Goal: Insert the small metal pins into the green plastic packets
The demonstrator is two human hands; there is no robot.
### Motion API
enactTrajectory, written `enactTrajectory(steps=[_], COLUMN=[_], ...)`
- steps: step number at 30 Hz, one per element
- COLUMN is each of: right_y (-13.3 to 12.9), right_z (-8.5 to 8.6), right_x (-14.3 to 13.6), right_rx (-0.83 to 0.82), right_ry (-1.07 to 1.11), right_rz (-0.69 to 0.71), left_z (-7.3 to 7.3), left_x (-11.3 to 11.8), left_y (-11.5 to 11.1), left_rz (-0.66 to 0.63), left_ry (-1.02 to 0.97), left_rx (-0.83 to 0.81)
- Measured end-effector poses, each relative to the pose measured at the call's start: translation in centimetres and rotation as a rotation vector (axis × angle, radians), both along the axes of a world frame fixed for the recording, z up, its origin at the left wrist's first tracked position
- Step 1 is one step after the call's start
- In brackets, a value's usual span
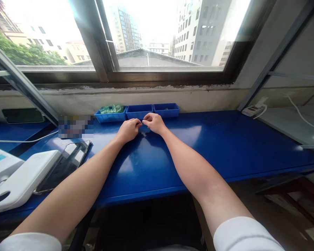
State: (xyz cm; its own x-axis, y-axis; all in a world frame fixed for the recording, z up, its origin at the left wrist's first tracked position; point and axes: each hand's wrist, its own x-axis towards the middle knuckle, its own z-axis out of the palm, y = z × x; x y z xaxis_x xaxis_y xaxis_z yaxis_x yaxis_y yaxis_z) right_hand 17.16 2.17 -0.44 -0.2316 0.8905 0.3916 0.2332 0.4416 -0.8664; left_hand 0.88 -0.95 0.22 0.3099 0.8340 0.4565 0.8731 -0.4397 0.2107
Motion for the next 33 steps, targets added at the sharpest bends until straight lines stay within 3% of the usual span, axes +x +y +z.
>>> enactTrajectory(steps=[4,9,15,20,25,33], right_y=[0.0,-0.2,0.4,1.1,1.5,1.9], right_z=[-0.3,0.0,0.8,0.7,0.3,0.3], right_x=[0.2,0.4,2.1,4.0,4.6,4.4], right_rx=[0.153,0.162,0.226,0.063,-0.112,-0.205], right_ry=[-0.08,-0.147,-0.407,-0.647,-0.74,-0.75], right_rz=[-0.02,-0.053,-0.512,-0.768,-0.763,-0.774], left_z=[0.2,0.2,-0.2,-0.2,-0.2,-0.6], left_x=[0.0,0.1,-0.1,-0.2,-0.3,-0.4], left_y=[-0.2,-0.2,0.2,0.2,0.1,0.4], left_rz=[0.061,0.092,0.195,0.202,0.196,0.179], left_ry=[0.042,0.013,-0.005,0.029,0.047,0.061], left_rx=[-0.034,-0.012,-0.045,-0.097,-0.127,-0.141])
